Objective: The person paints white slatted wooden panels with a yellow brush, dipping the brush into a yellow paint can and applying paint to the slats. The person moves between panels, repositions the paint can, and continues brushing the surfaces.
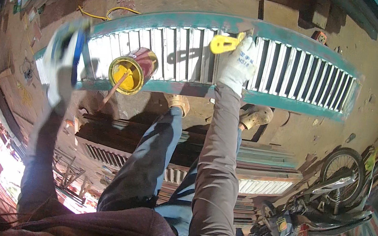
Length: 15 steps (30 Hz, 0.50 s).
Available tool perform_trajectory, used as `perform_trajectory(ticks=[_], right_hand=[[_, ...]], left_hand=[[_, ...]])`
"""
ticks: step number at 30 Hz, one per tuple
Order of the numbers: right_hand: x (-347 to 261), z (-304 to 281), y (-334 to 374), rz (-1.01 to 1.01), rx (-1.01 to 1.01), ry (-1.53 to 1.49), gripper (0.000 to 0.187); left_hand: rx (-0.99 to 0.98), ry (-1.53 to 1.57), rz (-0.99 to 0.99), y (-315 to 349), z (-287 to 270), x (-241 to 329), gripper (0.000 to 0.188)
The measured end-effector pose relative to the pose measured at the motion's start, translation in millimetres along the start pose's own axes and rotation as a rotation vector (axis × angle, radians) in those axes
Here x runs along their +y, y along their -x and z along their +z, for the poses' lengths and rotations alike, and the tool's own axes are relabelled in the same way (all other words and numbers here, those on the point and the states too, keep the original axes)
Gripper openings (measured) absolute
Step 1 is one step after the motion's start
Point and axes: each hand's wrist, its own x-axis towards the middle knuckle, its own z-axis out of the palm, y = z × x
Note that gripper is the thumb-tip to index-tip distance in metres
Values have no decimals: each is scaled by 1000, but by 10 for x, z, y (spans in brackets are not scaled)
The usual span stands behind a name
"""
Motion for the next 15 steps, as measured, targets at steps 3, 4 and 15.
perform_trajectory(ticks=[3,4,15], right_hand=[[-175,139,-79,8,-21,66,39],[-200,216,-42,-9,1,120,38],[-32,-162,589,273,-279,-308,39]], left_hand=[[58,-146,13,-830,89,-1103,26],[-19,-299,67,-1010,180,-1342,28],[-255,-1006,85,-1113,987,-2407,42]])
